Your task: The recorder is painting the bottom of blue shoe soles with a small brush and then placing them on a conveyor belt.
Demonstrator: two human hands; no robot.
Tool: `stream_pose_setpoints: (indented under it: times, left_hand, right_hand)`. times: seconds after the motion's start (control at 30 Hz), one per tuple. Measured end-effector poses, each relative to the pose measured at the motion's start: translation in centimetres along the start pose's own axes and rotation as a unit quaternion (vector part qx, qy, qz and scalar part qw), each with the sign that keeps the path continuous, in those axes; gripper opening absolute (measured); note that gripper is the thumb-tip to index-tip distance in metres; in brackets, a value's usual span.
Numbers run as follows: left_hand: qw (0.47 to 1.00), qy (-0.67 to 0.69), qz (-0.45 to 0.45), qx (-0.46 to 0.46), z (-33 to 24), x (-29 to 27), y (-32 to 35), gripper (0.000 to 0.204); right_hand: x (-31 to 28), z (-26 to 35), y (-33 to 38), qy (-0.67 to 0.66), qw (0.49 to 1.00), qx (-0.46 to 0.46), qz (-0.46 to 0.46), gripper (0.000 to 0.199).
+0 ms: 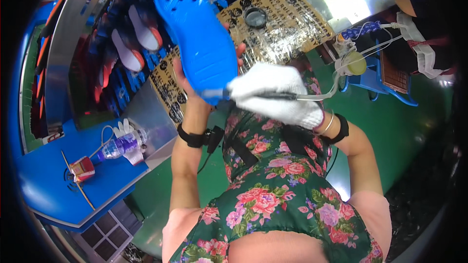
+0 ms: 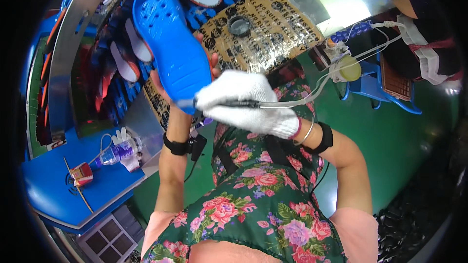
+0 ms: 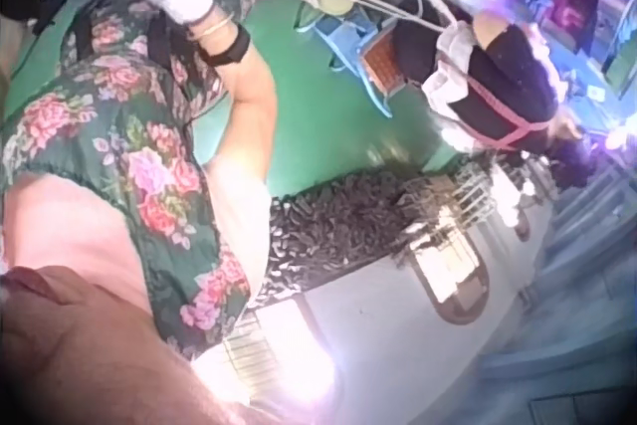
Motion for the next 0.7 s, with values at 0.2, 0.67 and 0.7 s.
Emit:
stream_pose_setpoints:
  times: [0.2,0.67,0.7]
  left_hand:
    - [0.991,0.053,0.080,-0.098,-1.0,-1.8,-0.4,0.116]
    - [0.980,-0.076,-0.049,-0.175,-1.7,-0.7,0.6,0.112]
    - [0.980,-0.081,-0.040,-0.179,-1.6,-0.8,0.8,0.112]
  right_hand:
    - [1.5,1.2,1.7,0.022,0.994,-0.038,0.097,0.024]
    - [1.2,2.0,2.7,0.060,0.984,-0.097,0.135,0.026]
    - [0.9,1.9,2.5,0.010,0.990,-0.070,0.124,0.023]
Point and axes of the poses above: each hand's wrist, its own y-axis away from the middle knuckle, its own x-axis out of the palm, z = x × y, the point moved 3 cm from there along -y, towards the middle knuckle, and after that the axes turned 7 degrees about y, right-handed, at the moved point
